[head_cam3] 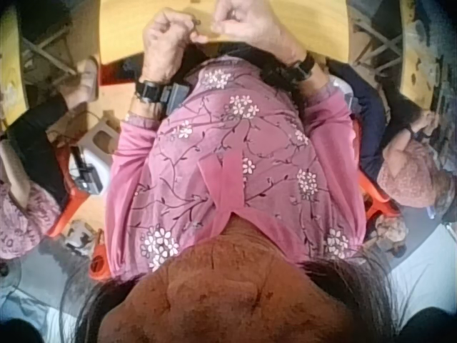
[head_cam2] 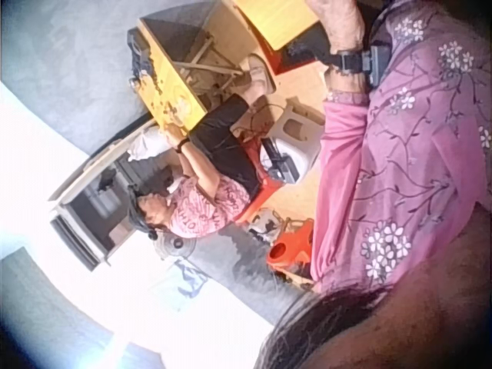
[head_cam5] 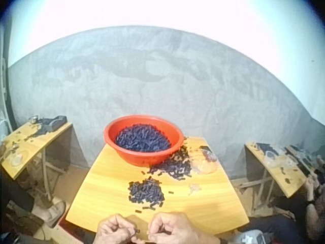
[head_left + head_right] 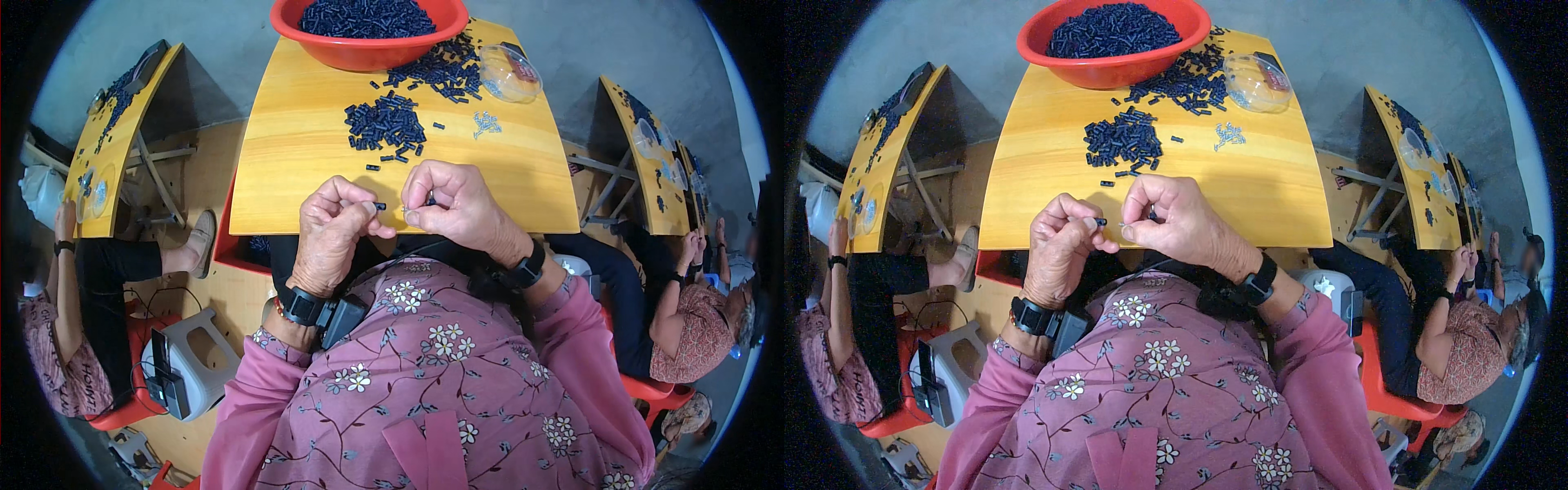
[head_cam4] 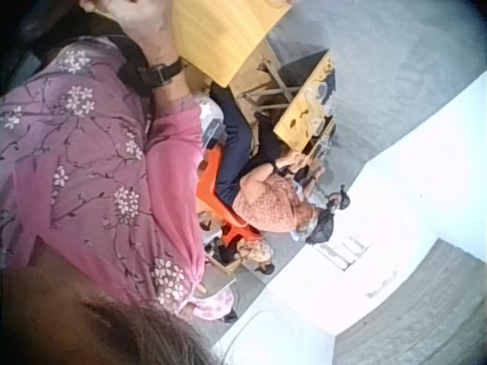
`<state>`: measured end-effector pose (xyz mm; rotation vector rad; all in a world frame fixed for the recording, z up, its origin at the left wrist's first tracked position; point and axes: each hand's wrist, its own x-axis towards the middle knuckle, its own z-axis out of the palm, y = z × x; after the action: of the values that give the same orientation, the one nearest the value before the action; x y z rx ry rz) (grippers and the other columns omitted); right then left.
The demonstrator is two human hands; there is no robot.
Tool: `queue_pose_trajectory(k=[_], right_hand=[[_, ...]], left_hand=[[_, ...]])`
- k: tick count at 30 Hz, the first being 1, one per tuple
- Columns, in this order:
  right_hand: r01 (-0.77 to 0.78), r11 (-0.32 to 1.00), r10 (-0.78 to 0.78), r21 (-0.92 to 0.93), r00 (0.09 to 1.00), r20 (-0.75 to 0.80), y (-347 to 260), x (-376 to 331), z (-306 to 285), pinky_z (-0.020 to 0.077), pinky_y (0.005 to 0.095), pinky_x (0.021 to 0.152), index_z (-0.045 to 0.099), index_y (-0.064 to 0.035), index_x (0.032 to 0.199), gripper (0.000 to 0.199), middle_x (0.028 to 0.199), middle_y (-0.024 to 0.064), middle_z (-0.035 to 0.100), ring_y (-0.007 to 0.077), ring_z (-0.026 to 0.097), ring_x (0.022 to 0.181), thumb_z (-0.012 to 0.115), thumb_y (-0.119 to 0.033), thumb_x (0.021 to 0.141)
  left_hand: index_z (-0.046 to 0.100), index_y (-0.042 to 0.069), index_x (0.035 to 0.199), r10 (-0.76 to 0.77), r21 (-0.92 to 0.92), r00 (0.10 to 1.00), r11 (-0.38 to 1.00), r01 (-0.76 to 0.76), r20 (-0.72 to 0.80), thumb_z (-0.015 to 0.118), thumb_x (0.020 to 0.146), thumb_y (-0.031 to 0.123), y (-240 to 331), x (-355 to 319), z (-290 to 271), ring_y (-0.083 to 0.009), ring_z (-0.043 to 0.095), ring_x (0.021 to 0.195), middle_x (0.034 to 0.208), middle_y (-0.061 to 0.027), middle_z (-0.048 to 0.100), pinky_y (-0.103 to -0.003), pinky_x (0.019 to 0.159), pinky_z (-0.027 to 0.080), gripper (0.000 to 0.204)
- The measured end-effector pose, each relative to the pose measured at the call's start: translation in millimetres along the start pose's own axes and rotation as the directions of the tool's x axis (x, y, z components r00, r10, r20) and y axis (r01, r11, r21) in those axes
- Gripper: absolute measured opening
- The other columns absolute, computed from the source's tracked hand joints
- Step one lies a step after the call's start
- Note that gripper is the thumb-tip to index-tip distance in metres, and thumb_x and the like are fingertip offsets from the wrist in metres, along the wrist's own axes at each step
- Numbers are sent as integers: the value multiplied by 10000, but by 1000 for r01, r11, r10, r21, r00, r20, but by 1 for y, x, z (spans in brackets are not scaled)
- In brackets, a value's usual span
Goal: Assembling small blue and silver plastic components at a workstation.
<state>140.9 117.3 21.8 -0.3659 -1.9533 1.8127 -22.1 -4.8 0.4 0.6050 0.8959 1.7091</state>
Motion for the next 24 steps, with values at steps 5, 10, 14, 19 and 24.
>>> queue_pose_trajectory(k=[5,10,14,19,24], right_hand=[[37,997,-38,-62,999,-17,-10,-4,7,437,219,691,560,-15,862,148,866,16,572,64,537,779,637,97,802],[81,978,-80,-193,997,15,-11,-3,8,441,233,770,551,-2,883,174,917,58,559,102,540,832,600,146,805],[115,983,-115,-144,993,12,-5,-3,7,445,242,777,556,1,898,163,925,68,556,109,538,848,585,140,818],[68,997,-69,-37,997,-25,-5,-1,10,449,248,779,563,6,903,142,941,73,554,116,538,850,590,123,828],[86,996,-86,11,996,14,1,3,10,461,207,670,582,-9,905,79,873,-1,568,54,554,768,633,39,868]], left_hand=[[607,-27,1001,-64,-31,996,997,66,67,540,902,-36,0,-2,-3,-107,624,659,791,-56,623,-348,674,620,120],[623,-26,1008,-86,-15,990,996,88,116,544,916,-17,-2,-3,-8,-117,657,711,834,-68,647,-365,692,624,121],[623,-24,1017,-75,-78,987,993,87,144,556,926,-8,-2,-2,-7,-125,671,741,866,-74,656,-375,715,624,114],[623,-21,1020,-81,-97,985,991,97,154,557,933,-5,-4,-2,-8,-128,670,744,867,-74,653,-380,732,623,111],[621,-31,1023,-67,-102,987,991,82,147,546,936,-10,-6,-1,-8,-127,659,736,880,-78,649,-377,738,624,116]])
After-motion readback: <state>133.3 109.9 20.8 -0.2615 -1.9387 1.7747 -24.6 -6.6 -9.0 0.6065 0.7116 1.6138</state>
